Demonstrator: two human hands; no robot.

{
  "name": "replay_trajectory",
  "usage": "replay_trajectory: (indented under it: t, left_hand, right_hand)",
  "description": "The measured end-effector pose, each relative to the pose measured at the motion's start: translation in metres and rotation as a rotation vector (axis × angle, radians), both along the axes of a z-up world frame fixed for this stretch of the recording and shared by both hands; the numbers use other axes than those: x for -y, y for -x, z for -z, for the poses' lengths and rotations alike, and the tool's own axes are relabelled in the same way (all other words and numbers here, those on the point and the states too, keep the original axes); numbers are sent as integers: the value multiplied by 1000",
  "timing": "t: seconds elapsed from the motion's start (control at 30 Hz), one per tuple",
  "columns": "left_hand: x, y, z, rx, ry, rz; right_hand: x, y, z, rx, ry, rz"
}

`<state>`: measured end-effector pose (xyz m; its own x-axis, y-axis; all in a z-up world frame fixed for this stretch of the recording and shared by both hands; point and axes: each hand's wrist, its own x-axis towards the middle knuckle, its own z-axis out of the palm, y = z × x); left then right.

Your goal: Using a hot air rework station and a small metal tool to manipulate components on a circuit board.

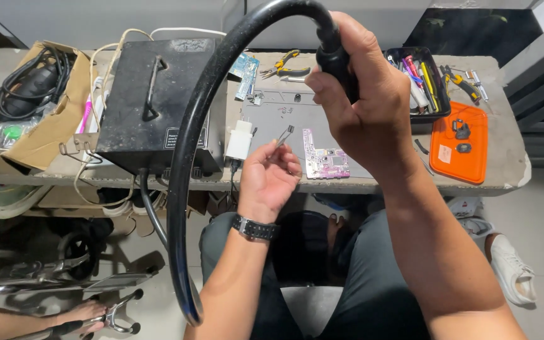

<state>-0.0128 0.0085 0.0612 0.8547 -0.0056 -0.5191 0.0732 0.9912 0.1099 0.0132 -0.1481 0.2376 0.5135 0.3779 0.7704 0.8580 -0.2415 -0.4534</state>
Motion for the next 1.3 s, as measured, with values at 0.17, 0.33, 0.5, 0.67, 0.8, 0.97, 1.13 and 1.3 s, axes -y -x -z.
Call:
replay_trajectory:
  t: [0.17,0.33,0.5,0.67,0.8,0.97,1.13,1.3]
  left_hand:
    - [5,-3,11,-65,2,-6]
    - [7,-2,8,-93,-18,-22]
    - [6,-11,22,-26,-174,-61]
    - [10,-17,14,-120,-764,-295]
    - [11,-23,26,-183,-1569,-421]
    - [11,-32,45,-70,-1853,-477]
    - [10,-42,52,90,-2064,-581]
    - [7,-60,49,249,-2224,-735]
  right_hand:
    - [0,3,-1,-8,1,6]
    - [2,2,2,12,6,34]
    - [4,0,3,8,-4,13]
    - [6,-2,5,-2,-11,6]
    - [8,-5,10,0,-13,22]
    - [12,-6,12,4,-14,25]
    - [17,-8,14,27,-33,17]
    - [24,-11,17,49,-16,15]
